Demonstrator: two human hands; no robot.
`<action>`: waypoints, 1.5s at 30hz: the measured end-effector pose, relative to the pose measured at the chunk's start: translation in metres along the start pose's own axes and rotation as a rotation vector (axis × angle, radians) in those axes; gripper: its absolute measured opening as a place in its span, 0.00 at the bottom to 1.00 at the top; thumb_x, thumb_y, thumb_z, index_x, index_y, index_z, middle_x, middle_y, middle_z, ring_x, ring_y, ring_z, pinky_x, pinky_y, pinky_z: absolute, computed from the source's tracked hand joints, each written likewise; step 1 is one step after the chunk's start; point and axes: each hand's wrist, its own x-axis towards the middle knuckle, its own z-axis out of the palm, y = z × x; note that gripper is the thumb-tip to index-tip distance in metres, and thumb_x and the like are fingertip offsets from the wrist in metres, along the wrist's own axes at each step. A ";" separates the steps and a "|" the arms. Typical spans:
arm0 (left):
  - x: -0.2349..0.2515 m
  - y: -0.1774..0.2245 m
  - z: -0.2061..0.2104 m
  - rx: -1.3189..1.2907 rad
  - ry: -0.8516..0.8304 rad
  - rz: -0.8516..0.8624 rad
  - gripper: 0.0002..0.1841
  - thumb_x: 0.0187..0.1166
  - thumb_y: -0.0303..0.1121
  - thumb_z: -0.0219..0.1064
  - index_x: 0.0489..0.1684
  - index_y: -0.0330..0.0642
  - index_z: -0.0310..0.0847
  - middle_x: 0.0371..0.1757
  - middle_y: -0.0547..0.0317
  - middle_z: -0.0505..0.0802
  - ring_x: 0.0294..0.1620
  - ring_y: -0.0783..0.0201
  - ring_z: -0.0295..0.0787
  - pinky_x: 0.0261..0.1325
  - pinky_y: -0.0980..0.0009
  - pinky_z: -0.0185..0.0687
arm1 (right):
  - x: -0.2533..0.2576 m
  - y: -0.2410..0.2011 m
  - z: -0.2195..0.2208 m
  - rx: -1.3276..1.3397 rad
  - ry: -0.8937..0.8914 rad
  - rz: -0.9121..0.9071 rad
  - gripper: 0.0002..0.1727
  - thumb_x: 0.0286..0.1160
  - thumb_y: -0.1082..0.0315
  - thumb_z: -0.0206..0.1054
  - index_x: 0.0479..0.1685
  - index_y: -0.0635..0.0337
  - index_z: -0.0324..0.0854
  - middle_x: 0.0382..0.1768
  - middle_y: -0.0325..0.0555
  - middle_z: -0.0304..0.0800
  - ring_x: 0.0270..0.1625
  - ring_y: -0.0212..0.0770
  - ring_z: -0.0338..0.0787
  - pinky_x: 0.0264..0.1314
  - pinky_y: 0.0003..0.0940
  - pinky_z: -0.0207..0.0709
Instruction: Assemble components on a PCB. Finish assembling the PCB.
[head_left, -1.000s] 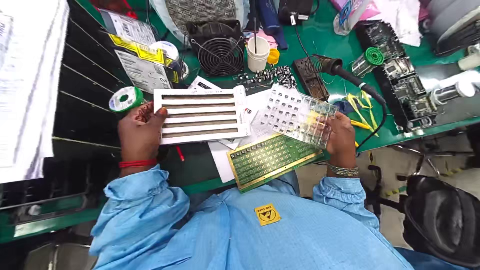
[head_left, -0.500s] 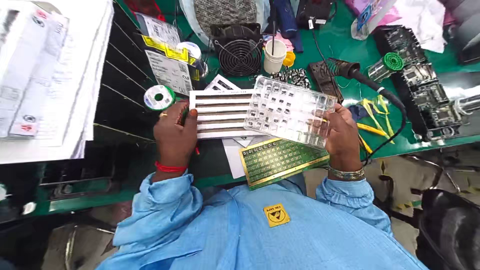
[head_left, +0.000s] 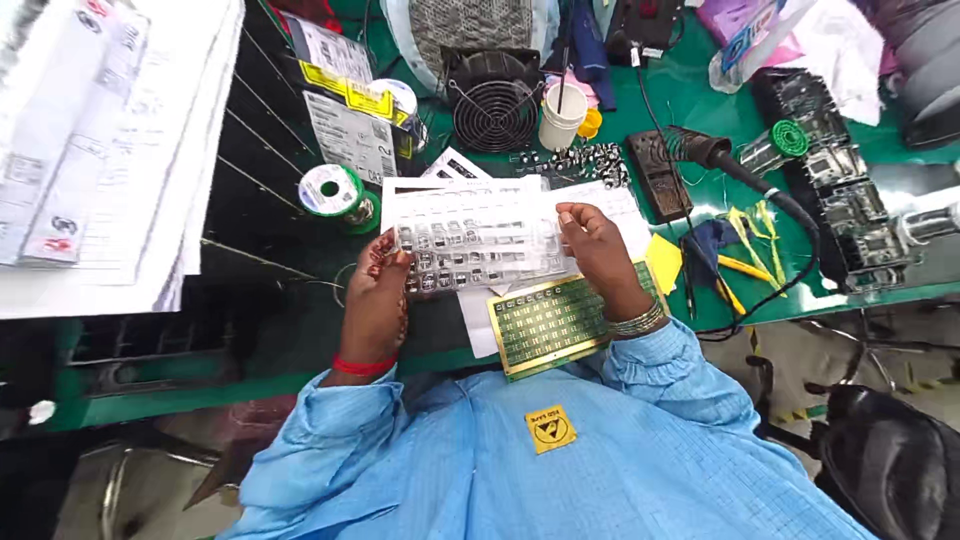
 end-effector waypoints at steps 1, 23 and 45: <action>-0.001 -0.001 -0.002 0.006 0.020 0.022 0.23 0.89 0.32 0.52 0.80 0.36 0.62 0.56 0.60 0.87 0.47 0.75 0.90 0.49 0.75 0.90 | 0.003 0.002 -0.007 -0.143 0.033 -0.059 0.22 0.91 0.59 0.54 0.75 0.61 0.75 0.66 0.57 0.83 0.54 0.46 0.88 0.54 0.45 0.83; -0.015 -0.010 -0.016 -0.037 -0.126 0.086 0.51 0.60 0.23 0.71 0.91 0.34 0.43 0.73 0.52 0.80 0.66 0.72 0.85 0.65 0.75 0.85 | 0.029 -0.001 -0.016 -0.435 0.006 -0.124 0.28 0.85 0.62 0.62 0.80 0.68 0.71 0.79 0.70 0.72 0.75 0.62 0.80 0.73 0.58 0.76; -0.008 -0.026 -0.021 0.411 -0.091 0.224 0.56 0.60 0.51 0.81 0.93 0.43 0.50 0.75 0.40 0.79 0.60 0.62 0.87 0.61 0.63 0.85 | 0.000 -0.012 -0.004 0.483 -0.110 0.106 0.21 0.91 0.74 0.45 0.76 0.58 0.74 0.49 0.38 0.92 0.35 0.27 0.88 0.39 0.21 0.84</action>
